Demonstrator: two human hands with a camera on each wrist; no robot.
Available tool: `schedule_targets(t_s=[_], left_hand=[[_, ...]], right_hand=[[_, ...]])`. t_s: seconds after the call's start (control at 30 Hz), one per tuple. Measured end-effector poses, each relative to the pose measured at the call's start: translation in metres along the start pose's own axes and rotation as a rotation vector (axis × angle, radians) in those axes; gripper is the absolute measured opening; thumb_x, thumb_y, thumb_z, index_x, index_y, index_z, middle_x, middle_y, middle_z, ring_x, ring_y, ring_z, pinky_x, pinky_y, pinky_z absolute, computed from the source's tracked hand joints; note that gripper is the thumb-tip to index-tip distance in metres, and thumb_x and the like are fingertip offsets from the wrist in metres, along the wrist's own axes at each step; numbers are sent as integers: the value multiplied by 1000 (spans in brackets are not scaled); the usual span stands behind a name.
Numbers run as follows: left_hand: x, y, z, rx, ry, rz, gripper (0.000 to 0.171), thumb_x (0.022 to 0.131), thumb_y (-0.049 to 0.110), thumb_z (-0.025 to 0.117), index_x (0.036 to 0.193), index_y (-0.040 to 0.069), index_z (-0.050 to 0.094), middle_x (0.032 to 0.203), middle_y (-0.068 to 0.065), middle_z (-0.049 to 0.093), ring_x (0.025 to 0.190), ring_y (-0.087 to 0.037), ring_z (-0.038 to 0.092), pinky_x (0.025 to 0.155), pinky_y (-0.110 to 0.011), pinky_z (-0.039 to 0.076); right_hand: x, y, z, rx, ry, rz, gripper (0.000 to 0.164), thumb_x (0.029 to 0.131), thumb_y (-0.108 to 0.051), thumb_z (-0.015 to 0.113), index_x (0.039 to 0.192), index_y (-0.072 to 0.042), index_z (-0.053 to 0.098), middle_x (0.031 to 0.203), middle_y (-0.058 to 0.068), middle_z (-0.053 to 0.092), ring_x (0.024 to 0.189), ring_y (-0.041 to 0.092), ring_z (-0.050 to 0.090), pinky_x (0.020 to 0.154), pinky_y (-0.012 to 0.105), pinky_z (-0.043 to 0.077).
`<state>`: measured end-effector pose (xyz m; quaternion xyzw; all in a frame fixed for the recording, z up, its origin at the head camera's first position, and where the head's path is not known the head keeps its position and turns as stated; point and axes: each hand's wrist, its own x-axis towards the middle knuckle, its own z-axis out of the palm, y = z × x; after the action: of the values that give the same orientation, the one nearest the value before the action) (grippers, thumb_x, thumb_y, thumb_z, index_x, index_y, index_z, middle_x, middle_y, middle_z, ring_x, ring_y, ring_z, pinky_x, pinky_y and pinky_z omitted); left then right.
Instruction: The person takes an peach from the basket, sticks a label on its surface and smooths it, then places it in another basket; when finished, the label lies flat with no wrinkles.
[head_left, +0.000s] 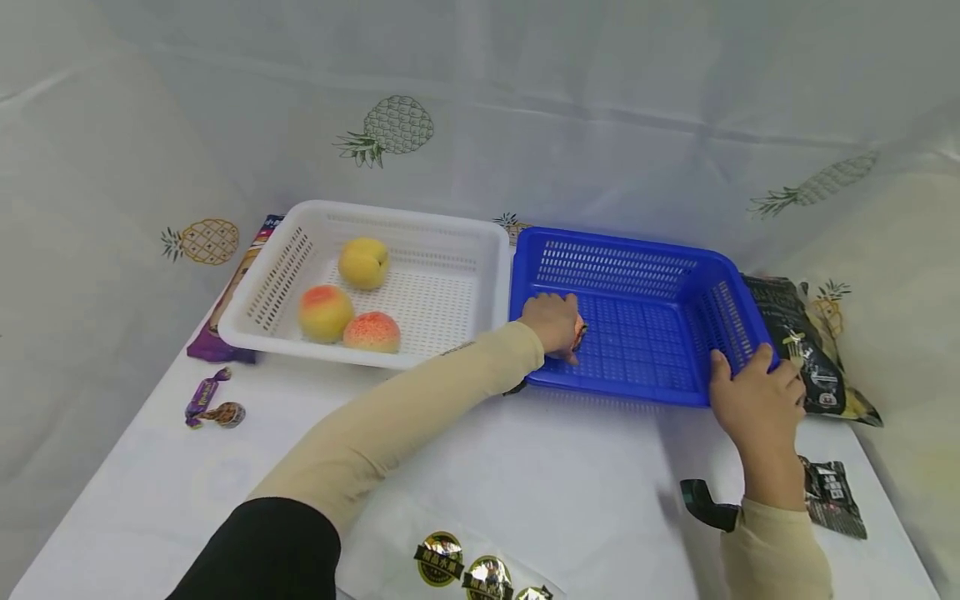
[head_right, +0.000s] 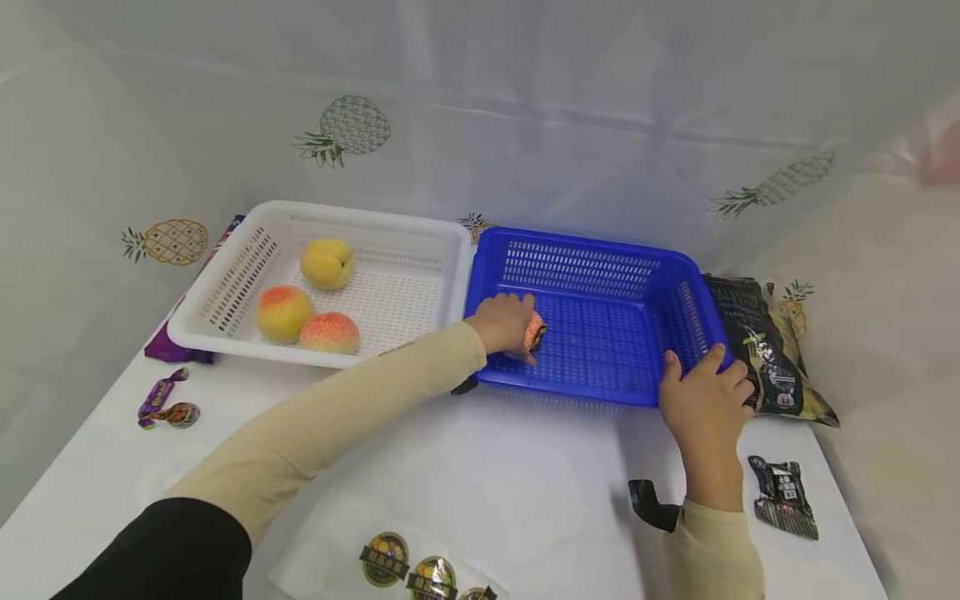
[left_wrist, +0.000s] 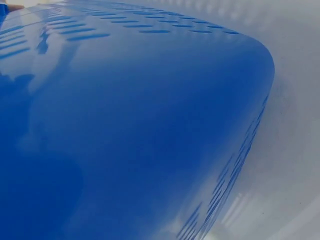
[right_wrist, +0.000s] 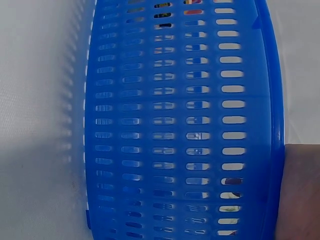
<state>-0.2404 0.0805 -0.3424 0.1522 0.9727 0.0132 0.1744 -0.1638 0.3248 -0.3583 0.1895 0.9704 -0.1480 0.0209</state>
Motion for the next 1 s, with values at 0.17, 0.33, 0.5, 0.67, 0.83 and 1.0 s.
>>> schedule_targets(t_s=[0.17,0.33,0.5,0.67,0.83,1.0], left_hand=[[-4,-3,0,77,8,17,90,64,58,68,135,17,32,128,-3,45,117,-19,42,95,-33,36],[-10,-10,-3,70,48,64,87,65,57,68,133,14,35,126,-4,44,116,-20,41,93,-32,38],[-48,-40,-16,-156,166,176,77,73,55,62,131,12,38,125,-5,45,115,-20,42,91,-33,40],[-123,-103,-16,-433,322,117,67,79,57,53,130,15,42,128,-3,45,116,-19,41,94,-36,37],[-189,-179,16,-531,572,-121,61,82,47,55,126,7,44,126,-15,43,115,-32,38,91,-49,33],[-212,-228,57,-554,795,-417,69,80,41,61,126,-4,37,128,-28,28,118,-43,22,88,-59,21]], right_hand=[[0,-4,-2,2,-2,1,85,89,-57,16,135,9,-9,133,43,-12,117,63,0,88,70,10],[1,-8,-4,4,-3,-4,85,89,-57,17,135,9,-9,133,43,-13,117,63,-1,88,70,10],[1,-12,-4,7,-22,-7,83,89,-56,17,136,8,-10,133,43,-12,118,62,-2,88,71,9],[-6,-17,-11,-14,-39,-41,85,89,-57,19,136,8,-9,132,43,-11,119,61,-5,84,74,3],[-34,-48,-32,-20,25,-192,84,88,-58,25,139,5,2,136,39,-1,122,57,-4,83,74,2],[-65,-118,-52,-34,82,-439,77,88,-58,30,138,-1,21,138,30,16,125,50,8,87,69,10]])
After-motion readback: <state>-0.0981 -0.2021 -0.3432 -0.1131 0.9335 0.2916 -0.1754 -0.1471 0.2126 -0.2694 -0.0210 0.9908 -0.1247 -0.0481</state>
